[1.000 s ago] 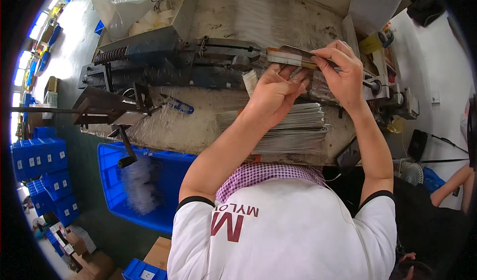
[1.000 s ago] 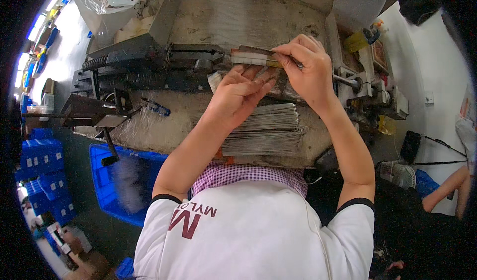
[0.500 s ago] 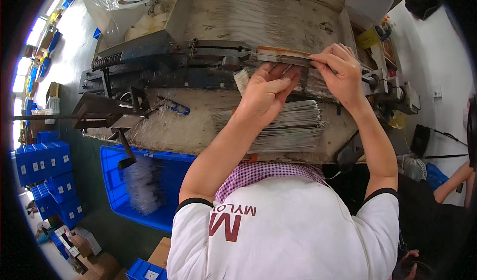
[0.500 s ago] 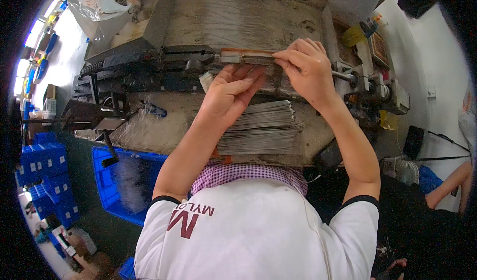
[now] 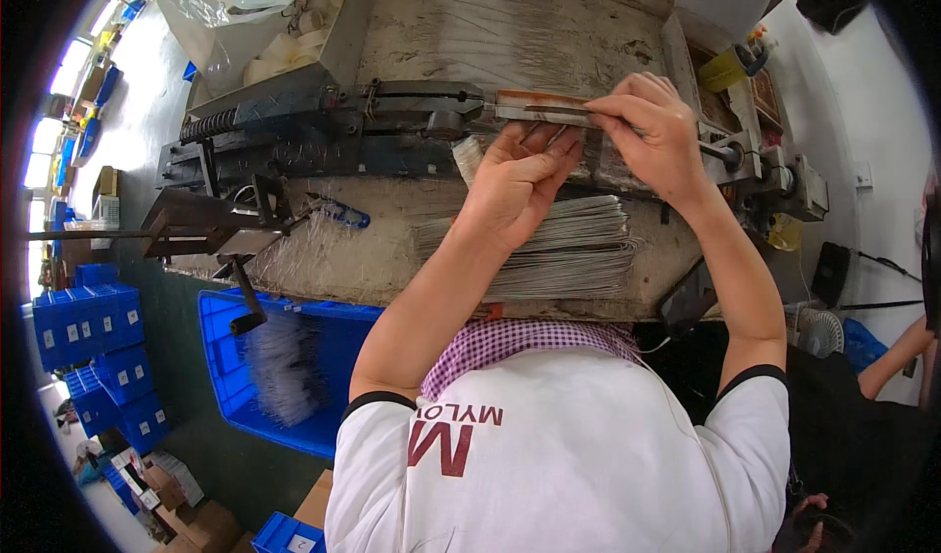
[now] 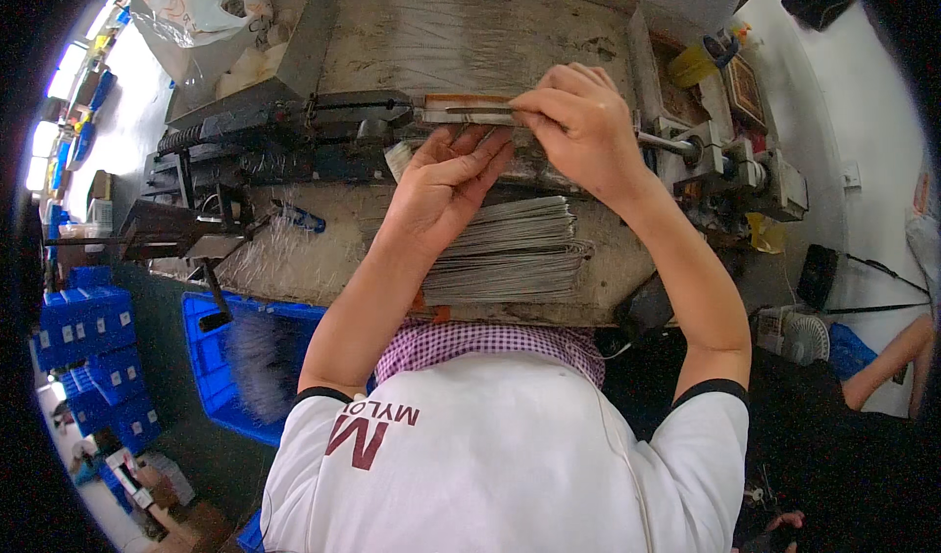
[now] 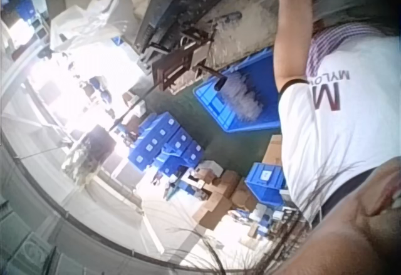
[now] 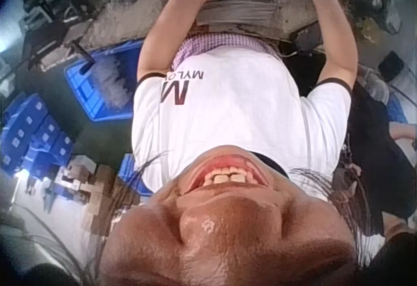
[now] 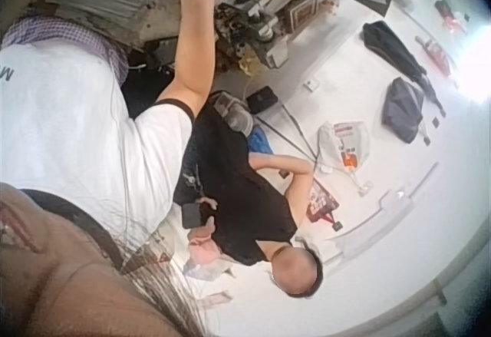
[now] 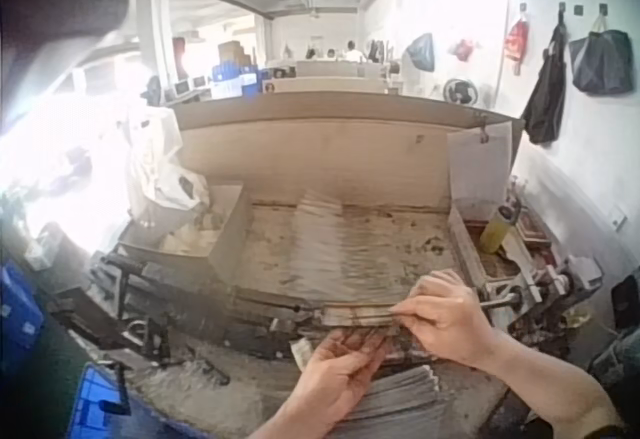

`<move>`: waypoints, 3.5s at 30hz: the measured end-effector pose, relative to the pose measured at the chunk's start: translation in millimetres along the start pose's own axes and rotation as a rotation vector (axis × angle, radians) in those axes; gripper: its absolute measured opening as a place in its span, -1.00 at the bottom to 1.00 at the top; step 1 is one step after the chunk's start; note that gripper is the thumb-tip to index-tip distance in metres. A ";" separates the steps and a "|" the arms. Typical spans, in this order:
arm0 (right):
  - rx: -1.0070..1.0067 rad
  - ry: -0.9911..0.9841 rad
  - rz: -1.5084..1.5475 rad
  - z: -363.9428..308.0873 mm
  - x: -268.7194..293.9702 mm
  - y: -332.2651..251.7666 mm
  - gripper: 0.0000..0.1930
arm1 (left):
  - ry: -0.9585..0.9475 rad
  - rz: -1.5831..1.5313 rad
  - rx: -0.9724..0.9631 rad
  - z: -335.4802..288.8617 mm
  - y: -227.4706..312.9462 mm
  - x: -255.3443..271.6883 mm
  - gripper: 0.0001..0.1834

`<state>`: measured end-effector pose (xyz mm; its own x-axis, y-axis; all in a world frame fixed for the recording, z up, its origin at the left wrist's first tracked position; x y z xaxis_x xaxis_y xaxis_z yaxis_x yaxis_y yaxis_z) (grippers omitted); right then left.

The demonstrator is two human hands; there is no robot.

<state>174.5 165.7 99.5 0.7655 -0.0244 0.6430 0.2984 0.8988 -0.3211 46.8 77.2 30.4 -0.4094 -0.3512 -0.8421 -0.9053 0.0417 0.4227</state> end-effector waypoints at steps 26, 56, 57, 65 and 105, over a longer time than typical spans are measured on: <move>0.021 -0.058 -0.062 2.8 -13.6 -28.4 -0.93 | 0.048 0.042 0.046 2.1 -2.2 2.4 -0.43; -0.062 -0.026 -0.039 11.9 10.0 -7.7 -0.93 | -0.038 0.030 -0.005 1.2 0.9 -2.6 -0.49; -0.063 -0.027 -0.043 11.9 14.4 -10.2 -0.93 | -0.045 0.042 -0.031 1.0 0.8 -3.3 -0.48; -0.535 -0.130 0.094 -11.1 33.1 -23.3 -0.68 | -0.080 0.070 -0.073 3.1 2.6 -2.0 -0.47; -0.878 -0.419 0.076 -135.4 47.0 0.6 -0.75 | 0.013 0.401 0.000 -70.9 -23.2 36.8 -0.54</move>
<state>287.9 105.8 35.3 0.5863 0.3301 0.7397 0.7052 0.2414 -0.6667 60.8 -3.0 13.4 -0.7290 -0.3187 -0.6058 -0.6738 0.1782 0.7171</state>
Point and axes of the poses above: each hand's wrist, its own z-axis towards the middle knuckle, its own x-axis out of the back of the hand, y = z × x, the point moved 3 cm from there along z, towards the middle knuckle, and after that the axes turned 8 degrees about y, right-handed, at the moved point
